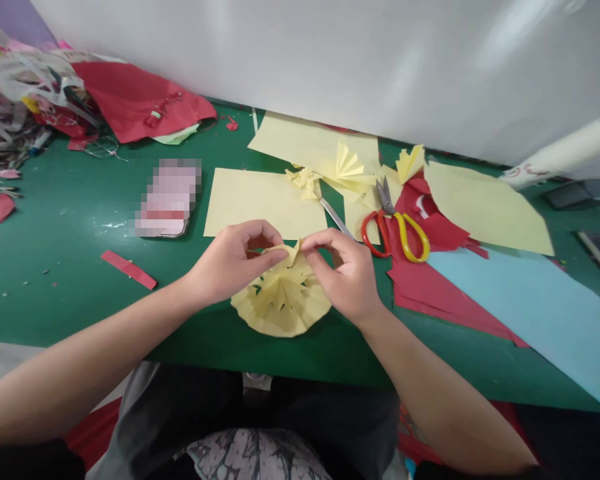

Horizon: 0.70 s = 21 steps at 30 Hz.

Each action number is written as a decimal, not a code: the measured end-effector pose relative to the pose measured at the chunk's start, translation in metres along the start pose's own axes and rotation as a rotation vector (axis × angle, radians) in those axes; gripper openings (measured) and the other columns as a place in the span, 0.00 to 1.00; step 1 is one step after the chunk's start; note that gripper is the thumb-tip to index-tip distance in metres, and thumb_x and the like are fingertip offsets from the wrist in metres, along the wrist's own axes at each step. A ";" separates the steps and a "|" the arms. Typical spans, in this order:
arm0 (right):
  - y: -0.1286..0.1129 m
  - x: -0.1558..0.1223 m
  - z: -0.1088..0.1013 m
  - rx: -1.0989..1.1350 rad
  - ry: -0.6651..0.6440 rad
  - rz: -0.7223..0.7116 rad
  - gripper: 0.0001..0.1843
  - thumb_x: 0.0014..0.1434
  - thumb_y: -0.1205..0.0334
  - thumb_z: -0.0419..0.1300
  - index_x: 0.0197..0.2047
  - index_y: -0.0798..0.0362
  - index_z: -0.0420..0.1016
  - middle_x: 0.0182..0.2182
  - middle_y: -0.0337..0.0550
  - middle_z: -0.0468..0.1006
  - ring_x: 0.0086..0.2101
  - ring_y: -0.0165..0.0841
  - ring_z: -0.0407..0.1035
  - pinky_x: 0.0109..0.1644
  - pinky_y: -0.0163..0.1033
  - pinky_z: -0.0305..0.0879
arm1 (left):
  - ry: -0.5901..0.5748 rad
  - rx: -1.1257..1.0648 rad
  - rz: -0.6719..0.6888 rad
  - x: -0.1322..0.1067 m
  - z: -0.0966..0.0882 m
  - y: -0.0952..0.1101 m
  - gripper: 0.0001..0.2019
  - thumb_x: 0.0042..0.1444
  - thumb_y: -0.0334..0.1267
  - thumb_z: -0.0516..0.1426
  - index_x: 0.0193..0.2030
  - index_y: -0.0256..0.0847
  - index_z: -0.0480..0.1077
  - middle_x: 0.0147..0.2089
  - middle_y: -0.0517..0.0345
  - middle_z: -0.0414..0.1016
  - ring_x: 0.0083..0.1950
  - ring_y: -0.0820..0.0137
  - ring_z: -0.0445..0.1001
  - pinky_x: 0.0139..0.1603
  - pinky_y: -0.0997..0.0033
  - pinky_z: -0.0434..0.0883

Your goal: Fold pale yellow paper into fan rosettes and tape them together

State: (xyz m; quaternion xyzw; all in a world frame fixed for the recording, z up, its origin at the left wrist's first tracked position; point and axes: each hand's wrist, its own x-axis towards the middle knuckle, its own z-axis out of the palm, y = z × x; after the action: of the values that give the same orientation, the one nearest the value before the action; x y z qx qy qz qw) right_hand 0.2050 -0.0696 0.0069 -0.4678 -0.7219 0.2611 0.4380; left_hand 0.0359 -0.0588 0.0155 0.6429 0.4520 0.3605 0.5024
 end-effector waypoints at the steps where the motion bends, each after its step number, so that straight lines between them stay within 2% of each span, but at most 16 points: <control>1: 0.000 0.000 -0.001 0.018 0.000 0.032 0.07 0.52 0.72 0.52 0.28 0.51 0.68 0.27 0.36 0.73 0.31 0.26 0.69 0.37 0.35 0.66 | -0.014 -0.072 -0.033 0.000 0.000 0.000 0.04 0.49 0.35 0.56 0.28 0.38 0.66 0.26 0.61 0.68 0.26 0.78 0.67 0.25 0.78 0.65; 5: 0.001 0.002 -0.002 0.142 -0.033 0.168 0.04 0.52 0.70 0.54 0.31 0.51 0.65 0.28 0.35 0.71 0.30 0.26 0.67 0.35 0.35 0.65 | -0.014 -0.227 -0.121 0.001 0.000 0.000 0.05 0.49 0.36 0.56 0.27 0.38 0.64 0.24 0.62 0.65 0.24 0.79 0.65 0.22 0.79 0.63; 10: -0.003 0.004 -0.003 0.220 -0.183 0.272 0.15 0.49 0.64 0.60 0.41 0.51 0.64 0.30 0.36 0.73 0.33 0.27 0.68 0.40 0.36 0.64 | -0.015 -0.160 -0.117 0.002 -0.001 -0.003 0.05 0.48 0.35 0.57 0.30 0.37 0.64 0.26 0.62 0.66 0.26 0.79 0.65 0.26 0.79 0.64; 12: -0.004 0.005 -0.004 0.195 -0.208 0.284 0.12 0.48 0.62 0.61 0.38 0.52 0.67 0.31 0.38 0.73 0.34 0.27 0.68 0.39 0.35 0.63 | -0.029 -0.091 -0.113 0.001 -0.002 -0.003 0.07 0.47 0.36 0.58 0.32 0.37 0.64 0.28 0.62 0.66 0.28 0.78 0.66 0.28 0.78 0.64; 16: -0.004 0.006 -0.003 0.127 -0.230 0.284 0.05 0.49 0.61 0.60 0.28 0.53 0.69 0.26 0.36 0.71 0.29 0.25 0.64 0.34 0.33 0.61 | -0.070 0.004 -0.082 0.002 -0.003 -0.004 0.08 0.47 0.36 0.57 0.33 0.37 0.65 0.31 0.61 0.67 0.31 0.77 0.66 0.31 0.76 0.64; 21: -0.002 0.005 -0.002 0.082 -0.188 0.268 0.04 0.51 0.61 0.59 0.28 0.52 0.70 0.25 0.36 0.73 0.29 0.26 0.65 0.35 0.34 0.61 | -0.083 0.062 -0.067 0.002 -0.002 -0.004 0.07 0.47 0.37 0.57 0.31 0.37 0.65 0.29 0.61 0.66 0.29 0.77 0.65 0.29 0.76 0.63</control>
State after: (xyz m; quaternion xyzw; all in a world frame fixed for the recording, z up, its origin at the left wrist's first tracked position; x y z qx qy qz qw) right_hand 0.2052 -0.0657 0.0115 -0.5150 -0.6797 0.3890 0.3485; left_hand 0.0337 -0.0559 0.0123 0.6571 0.4627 0.3025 0.5125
